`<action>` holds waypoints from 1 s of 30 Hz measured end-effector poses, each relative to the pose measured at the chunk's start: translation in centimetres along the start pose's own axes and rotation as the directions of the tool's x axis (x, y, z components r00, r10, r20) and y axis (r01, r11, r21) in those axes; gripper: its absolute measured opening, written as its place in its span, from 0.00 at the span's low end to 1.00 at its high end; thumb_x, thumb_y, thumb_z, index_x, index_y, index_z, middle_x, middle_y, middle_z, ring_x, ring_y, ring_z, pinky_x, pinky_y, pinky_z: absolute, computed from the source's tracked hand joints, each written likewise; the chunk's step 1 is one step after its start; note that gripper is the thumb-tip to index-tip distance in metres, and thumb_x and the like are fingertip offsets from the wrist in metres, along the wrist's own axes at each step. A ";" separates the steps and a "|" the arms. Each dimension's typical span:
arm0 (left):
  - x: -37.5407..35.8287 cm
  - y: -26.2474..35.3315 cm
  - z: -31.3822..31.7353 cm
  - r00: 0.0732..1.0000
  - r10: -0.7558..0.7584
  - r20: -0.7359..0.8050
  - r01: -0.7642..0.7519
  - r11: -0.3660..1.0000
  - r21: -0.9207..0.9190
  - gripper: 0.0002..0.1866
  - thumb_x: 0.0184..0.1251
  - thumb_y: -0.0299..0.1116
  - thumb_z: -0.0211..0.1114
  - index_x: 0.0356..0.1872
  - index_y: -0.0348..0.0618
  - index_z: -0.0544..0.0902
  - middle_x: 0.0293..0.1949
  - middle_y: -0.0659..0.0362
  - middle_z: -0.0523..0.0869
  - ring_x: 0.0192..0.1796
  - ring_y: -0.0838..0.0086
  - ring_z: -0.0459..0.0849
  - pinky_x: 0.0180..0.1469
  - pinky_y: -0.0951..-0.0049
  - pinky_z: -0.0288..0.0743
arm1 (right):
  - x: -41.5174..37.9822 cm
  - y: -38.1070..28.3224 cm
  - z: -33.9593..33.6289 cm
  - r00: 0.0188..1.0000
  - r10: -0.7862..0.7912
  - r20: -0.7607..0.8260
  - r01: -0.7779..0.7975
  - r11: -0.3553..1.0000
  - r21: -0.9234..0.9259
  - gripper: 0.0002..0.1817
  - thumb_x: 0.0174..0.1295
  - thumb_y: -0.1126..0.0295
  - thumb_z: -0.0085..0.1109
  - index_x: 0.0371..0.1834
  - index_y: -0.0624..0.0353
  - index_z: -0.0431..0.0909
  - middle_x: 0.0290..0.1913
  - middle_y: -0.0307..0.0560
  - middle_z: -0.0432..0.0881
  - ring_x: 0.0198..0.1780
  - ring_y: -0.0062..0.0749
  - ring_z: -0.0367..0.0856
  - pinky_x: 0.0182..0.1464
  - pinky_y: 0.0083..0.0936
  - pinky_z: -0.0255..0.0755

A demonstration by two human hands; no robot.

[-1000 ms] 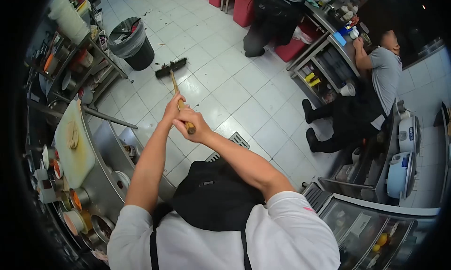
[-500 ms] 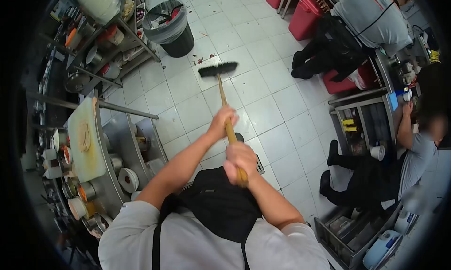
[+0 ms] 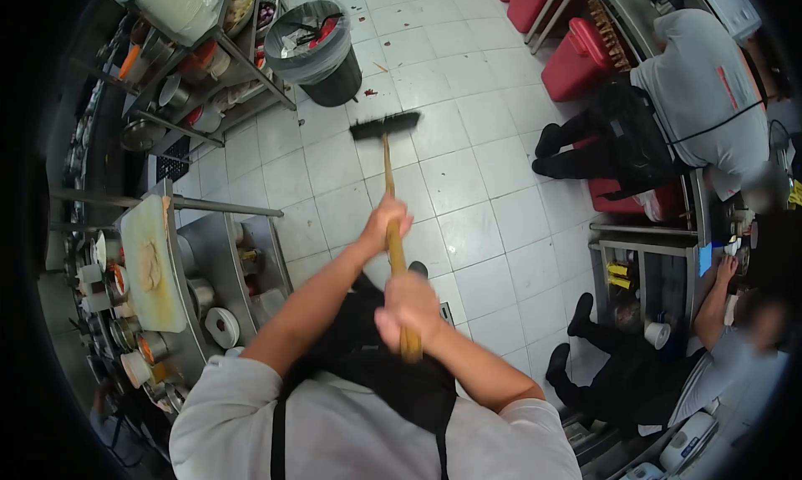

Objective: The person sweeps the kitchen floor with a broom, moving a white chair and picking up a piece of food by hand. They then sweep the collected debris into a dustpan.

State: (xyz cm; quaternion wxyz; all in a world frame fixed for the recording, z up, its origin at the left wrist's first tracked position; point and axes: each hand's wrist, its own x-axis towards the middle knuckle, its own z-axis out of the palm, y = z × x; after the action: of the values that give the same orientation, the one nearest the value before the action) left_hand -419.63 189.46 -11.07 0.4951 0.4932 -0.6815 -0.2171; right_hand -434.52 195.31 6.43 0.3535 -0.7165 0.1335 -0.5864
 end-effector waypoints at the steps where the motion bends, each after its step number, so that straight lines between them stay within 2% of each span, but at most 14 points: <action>1: 1.3 -2.4 -0.4 0.998 -0.063 0.016 0.063 0.998 -0.025 0.17 0.53 0.25 0.70 0.14 0.44 0.69 0.20 0.54 0.73 0.30 0.54 0.73 0.41 0.58 0.69 | 0.2 2.3 0.1 0.997 0.060 0.058 -0.058 0.997 -0.044 0.10 0.44 0.82 0.59 0.20 0.58 0.67 0.19 0.49 0.69 0.20 0.45 0.70 0.24 0.36 0.65; 2: 3.3 -4.4 -1.0 0.993 -0.115 0.025 0.116 0.992 -0.048 0.16 0.53 0.26 0.70 0.15 0.43 0.69 0.20 0.53 0.74 0.31 0.54 0.74 0.42 0.58 0.69 | 1.2 4.8 0.9 0.997 0.063 0.034 -0.059 0.993 -0.100 0.10 0.43 0.84 0.58 0.20 0.59 0.67 0.21 0.51 0.69 0.20 0.47 0.68 0.24 0.37 0.63; 4: 6.8 -5.1 -3.1 0.995 -0.096 0.016 0.088 0.961 0.261 0.15 0.56 0.28 0.69 0.18 0.42 0.70 0.23 0.54 0.75 0.34 0.54 0.76 0.46 0.57 0.72 | 3.8 5.6 1.7 0.995 0.081 0.060 -0.078 0.995 -0.057 0.09 0.46 0.83 0.58 0.21 0.60 0.67 0.20 0.50 0.70 0.20 0.44 0.69 0.25 0.36 0.65; 8: 10.2 4.3 -6.9 0.997 0.073 0.011 -0.073 0.997 -0.017 0.18 0.53 0.31 0.74 0.17 0.43 0.70 0.21 0.54 0.76 0.30 0.55 0.77 0.39 0.60 0.73 | 11.5 -2.8 -0.4 0.989 -0.001 0.147 -0.010 0.997 0.072 0.13 0.56 0.76 0.61 0.20 0.59 0.66 0.17 0.43 0.69 0.17 0.34 0.70 0.24 0.34 0.71; 10: 10.0 5.0 -7.6 0.991 -0.048 0.126 0.054 0.997 -0.046 0.18 0.56 0.35 0.73 0.17 0.42 0.72 0.20 0.53 0.77 0.28 0.55 0.77 0.35 0.60 0.72 | 13.6 -5.7 -0.6 0.977 0.011 0.215 -0.065 0.967 0.247 0.15 0.61 0.71 0.62 0.21 0.57 0.65 0.15 0.40 0.68 0.16 0.30 0.69 0.23 0.35 0.72; 14: 7.6 -2.7 -6.4 0.951 -0.226 0.213 0.237 0.971 -0.029 0.20 0.62 0.39 0.70 0.18 0.41 0.73 0.20 0.51 0.77 0.27 0.55 0.77 0.33 0.59 0.71 | 13.5 -0.2 2.3 0.974 0.224 0.042 -0.226 0.926 0.302 0.14 0.59 0.72 0.63 0.21 0.58 0.67 0.16 0.39 0.69 0.16 0.32 0.70 0.23 0.32 0.73; 16: 7.2 -3.5 -8.0 0.954 -0.200 0.222 0.216 0.975 -0.051 0.20 0.64 0.40 0.69 0.18 0.40 0.73 0.20 0.51 0.77 0.27 0.55 0.77 0.33 0.59 0.70 | 15.5 -2.3 4.3 0.995 0.101 -0.008 -0.095 0.962 0.256 0.12 0.58 0.75 0.61 0.21 0.58 0.67 0.16 0.40 0.70 0.14 0.30 0.69 0.18 0.28 0.68; 18: 7.0 0.3 -11.7 0.973 -0.176 0.150 0.195 0.973 -0.121 0.24 0.63 0.42 0.70 0.16 0.39 0.69 0.19 0.53 0.76 0.27 0.56 0.77 0.31 0.60 0.69 | 19.0 -3.8 4.3 0.963 -0.146 0.228 0.041 0.911 0.411 0.10 0.55 0.79 0.61 0.23 0.58 0.69 0.14 0.40 0.70 0.11 0.26 0.67 0.13 0.23 0.62; 20: 5.7 3.0 -14.8 0.989 -0.142 0.036 0.146 0.972 -0.187 0.26 0.62 0.44 0.71 0.15 0.39 0.68 0.18 0.53 0.75 0.26 0.56 0.76 0.30 0.61 0.68 | 21.8 -5.1 4.6 0.907 -0.283 0.310 0.036 0.787 0.616 0.15 0.56 0.72 0.70 0.24 0.58 0.70 0.12 0.34 0.68 0.09 0.19 0.67 0.11 0.16 0.60; 21: 5.0 3.3 -15.5 0.988 -0.151 -0.028 0.142 0.967 -0.210 0.29 0.59 0.47 0.73 0.14 0.40 0.66 0.15 0.52 0.71 0.22 0.55 0.72 0.27 0.61 0.66 | 23.6 -5.5 5.6 0.886 -0.316 0.340 -0.048 0.666 0.744 0.15 0.54 0.74 0.72 0.24 0.59 0.71 0.11 0.35 0.69 0.09 0.19 0.68 0.11 0.17 0.62; 24: 2.3 3.1 -19.2 0.927 -0.337 0.164 0.361 0.921 -0.147 0.29 0.58 0.49 0.74 0.14 0.41 0.66 0.13 0.50 0.69 0.19 0.53 0.68 0.24 0.60 0.63 | 28.5 -4.7 9.0 0.858 -0.380 0.345 -0.219 0.337 0.916 0.14 0.51 0.78 0.73 0.23 0.61 0.72 0.10 0.37 0.71 0.08 0.19 0.69 0.11 0.20 0.67; 26: -0.8 2.7 -20.5 0.896 -0.424 0.130 0.438 0.892 -0.110 0.30 0.61 0.50 0.71 0.13 0.40 0.67 0.14 0.48 0.71 0.20 0.49 0.68 0.25 0.58 0.64 | 29.2 -2.3 9.3 0.916 -0.271 0.295 -0.220 0.274 0.936 0.15 0.52 0.79 0.72 0.22 0.59 0.70 0.09 0.36 0.71 0.07 0.19 0.68 0.11 0.23 0.71; 28: -5.0 2.1 -21.1 0.802 -0.597 0.029 0.598 0.799 -0.061 0.27 0.65 0.48 0.67 0.13 0.38 0.73 0.17 0.43 0.75 0.25 0.44 0.75 0.28 0.53 0.67 | 29.5 1.4 11.7 0.843 -0.218 0.492 -0.422 0.300 0.855 0.11 0.57 0.77 0.68 0.28 0.62 0.72 0.13 0.41 0.73 0.10 0.24 0.71 0.13 0.28 0.72; 30: -10.1 1.3 -21.9 0.668 -0.740 -0.072 0.742 0.670 -0.008 0.22 0.65 0.44 0.66 0.17 0.38 0.79 0.20 0.44 0.78 0.27 0.46 0.79 0.32 0.55 0.72 | 28.5 4.5 16.0 0.749 -0.164 0.642 -0.600 0.243 0.762 0.11 0.59 0.73 0.67 0.28 0.61 0.71 0.14 0.39 0.73 0.12 0.26 0.71 0.19 0.30 0.76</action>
State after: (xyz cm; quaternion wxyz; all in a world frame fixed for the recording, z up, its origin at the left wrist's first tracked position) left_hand -400.50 203.21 -5.57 0.3821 0.7400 -0.4076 -0.3745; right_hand -410.65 180.46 23.68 0.8133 -0.4730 -0.2583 -0.2192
